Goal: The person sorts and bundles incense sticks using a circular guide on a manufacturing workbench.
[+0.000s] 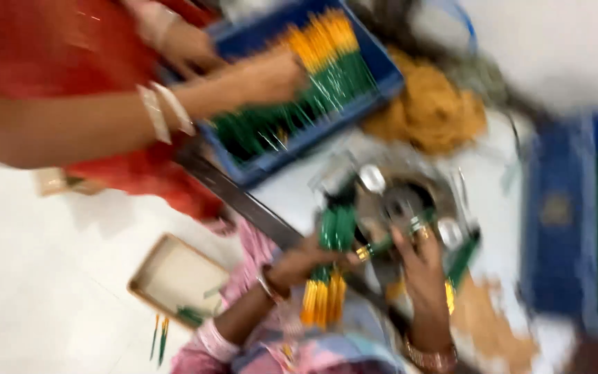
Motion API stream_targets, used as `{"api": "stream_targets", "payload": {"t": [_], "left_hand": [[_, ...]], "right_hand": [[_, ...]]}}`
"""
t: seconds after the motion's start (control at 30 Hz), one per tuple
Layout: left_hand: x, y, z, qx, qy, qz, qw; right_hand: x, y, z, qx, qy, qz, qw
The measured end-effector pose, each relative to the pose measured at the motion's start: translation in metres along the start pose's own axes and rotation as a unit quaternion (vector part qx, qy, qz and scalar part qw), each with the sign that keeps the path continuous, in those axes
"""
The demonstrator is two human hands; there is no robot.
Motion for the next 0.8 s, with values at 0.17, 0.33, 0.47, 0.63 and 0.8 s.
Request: {"api": "stream_targets", "payload": {"t": [0.17,0.33,0.47,0.63,0.8], "left_hand": [[-0.034,0.016,-0.005,0.097,0.028,0.076,0.992],[-0.039,0.028,0.002,0.071,0.039,0.058,0.995],[-0.03,0.025,0.001,0.047,0.024,0.055,0.997],[-0.03,0.031,0.002,0.037,0.013,0.024,0.999],[-0.006,0.015,0.009,0.04,0.092,0.131,0.986]], "right_hand": [[0.0,-0.035,-0.029,-0.024,-0.005,0.086,0.996],[-0.003,-0.043,-0.017,-0.054,-0.074,0.16,0.983],[-0.001,-0.041,-0.014,-0.05,-0.108,0.16,0.98],[-0.004,-0.039,-0.012,-0.056,-0.121,0.155,0.979],[-0.001,-0.024,-0.014,-0.021,-0.074,0.213,0.974]]}}
Point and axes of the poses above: each hand's wrist, its own z-axis towards the middle knuckle, its own x-axis out of the back of the hand, y = z × x, the point moved 1 cm from there along z, towards the middle knuckle, and after that the axes turned 5 degrees about -y, right-handed, at the moved point
